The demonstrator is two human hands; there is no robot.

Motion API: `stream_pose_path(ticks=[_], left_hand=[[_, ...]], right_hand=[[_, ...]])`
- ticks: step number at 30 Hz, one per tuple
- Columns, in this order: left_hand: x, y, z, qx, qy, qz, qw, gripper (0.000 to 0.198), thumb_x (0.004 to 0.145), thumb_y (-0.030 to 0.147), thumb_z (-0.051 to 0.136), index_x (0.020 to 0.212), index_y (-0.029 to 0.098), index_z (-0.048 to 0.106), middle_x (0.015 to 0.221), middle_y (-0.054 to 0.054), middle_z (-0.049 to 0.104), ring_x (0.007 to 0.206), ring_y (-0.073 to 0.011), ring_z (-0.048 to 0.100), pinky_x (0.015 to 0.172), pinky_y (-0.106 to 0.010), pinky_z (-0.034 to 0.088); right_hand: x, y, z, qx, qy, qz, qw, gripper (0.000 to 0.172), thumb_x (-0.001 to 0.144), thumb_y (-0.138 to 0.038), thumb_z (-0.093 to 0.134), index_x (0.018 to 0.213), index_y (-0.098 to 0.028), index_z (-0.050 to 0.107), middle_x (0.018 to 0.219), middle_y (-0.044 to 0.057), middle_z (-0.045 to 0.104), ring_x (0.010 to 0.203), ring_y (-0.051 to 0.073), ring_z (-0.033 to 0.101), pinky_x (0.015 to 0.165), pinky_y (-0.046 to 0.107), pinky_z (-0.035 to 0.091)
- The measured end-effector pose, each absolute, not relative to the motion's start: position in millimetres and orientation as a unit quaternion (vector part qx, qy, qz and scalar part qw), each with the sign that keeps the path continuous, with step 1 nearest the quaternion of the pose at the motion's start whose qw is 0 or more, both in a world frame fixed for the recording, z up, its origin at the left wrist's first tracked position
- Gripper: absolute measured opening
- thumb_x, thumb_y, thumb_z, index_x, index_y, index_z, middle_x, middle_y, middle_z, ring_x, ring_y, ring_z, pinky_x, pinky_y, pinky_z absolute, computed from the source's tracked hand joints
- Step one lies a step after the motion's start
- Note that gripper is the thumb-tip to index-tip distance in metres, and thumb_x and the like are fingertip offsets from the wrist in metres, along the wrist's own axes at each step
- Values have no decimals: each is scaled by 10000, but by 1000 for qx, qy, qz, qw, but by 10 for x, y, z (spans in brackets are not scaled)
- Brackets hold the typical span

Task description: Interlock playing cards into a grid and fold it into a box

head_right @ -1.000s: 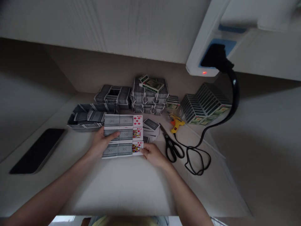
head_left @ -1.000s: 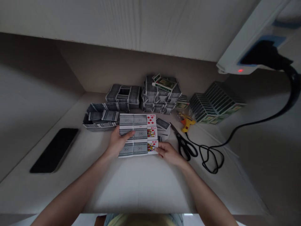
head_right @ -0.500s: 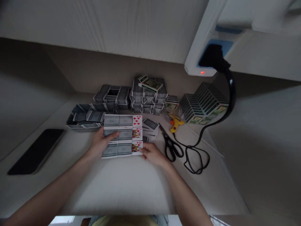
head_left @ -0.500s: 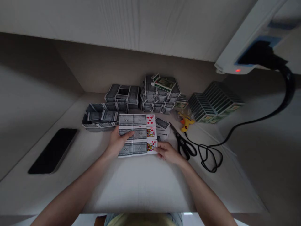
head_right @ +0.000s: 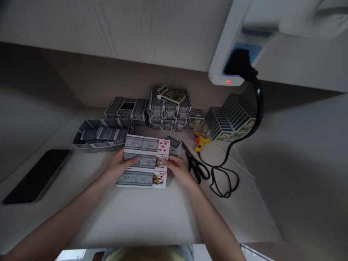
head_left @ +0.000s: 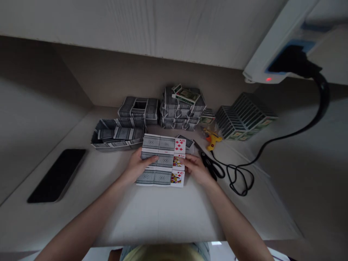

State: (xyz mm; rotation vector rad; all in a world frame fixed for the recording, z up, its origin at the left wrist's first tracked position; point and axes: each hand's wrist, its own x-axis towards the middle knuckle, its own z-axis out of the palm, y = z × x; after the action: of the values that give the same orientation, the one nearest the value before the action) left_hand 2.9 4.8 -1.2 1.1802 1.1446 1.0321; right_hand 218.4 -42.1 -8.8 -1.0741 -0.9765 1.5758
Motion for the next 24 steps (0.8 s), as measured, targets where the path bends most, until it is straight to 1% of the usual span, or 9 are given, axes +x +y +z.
stream_pose_path(ticks=[3, 8, 12, 17, 24], left_hand=[[29, 56, -24, 506, 485, 432, 568, 504, 559, 347, 766, 1000, 167, 602, 1039, -81, 672, 956, -265, 613, 855, -393, 464], [29, 59, -12, 513, 490, 424, 563, 525, 568, 372, 756, 1019, 158, 592, 1045, -85, 671, 959, -269, 616, 866, -418, 466], [29, 61, -5, 514, 489, 425, 562, 508, 568, 364, 759, 999, 152, 595, 1036, -91, 673, 954, -275, 618, 877, -436, 460], [24, 71, -22, 519, 491, 426, 555, 474, 579, 329, 761, 991, 165, 593, 1040, -76, 672, 957, -259, 617, 881, -415, 461], [20, 64, 21, 528, 493, 423, 548, 474, 580, 331, 757, 993, 161, 598, 1035, -71, 672, 956, -255, 615, 876, -405, 462]], right_hand=[[2166, -419, -103, -413, -357, 681, 489, 352, 666, -366, 704, 965, -183, 669, 915, 51, 695, 819, 205, 645, 723, 331, 498], [2174, -426, -84, -420, -328, 691, 488, 311, 660, -318, 719, 935, -175, 684, 895, 46, 706, 776, 182, 658, 750, 327, 503], [2177, -427, -77, -407, -326, 697, 493, 286, 667, -306, 715, 923, -181, 693, 893, 47, 710, 772, 175, 663, 754, 323, 506], [2187, -419, -76, -403, -326, 701, 490, 295, 660, -301, 721, 925, -174, 695, 894, 62, 711, 770, 191, 668, 737, 339, 512], [2199, -419, -69, -396, -323, 709, 486, 296, 661, -300, 721, 919, -156, 696, 876, 77, 714, 761, 202, 671, 721, 348, 518]])
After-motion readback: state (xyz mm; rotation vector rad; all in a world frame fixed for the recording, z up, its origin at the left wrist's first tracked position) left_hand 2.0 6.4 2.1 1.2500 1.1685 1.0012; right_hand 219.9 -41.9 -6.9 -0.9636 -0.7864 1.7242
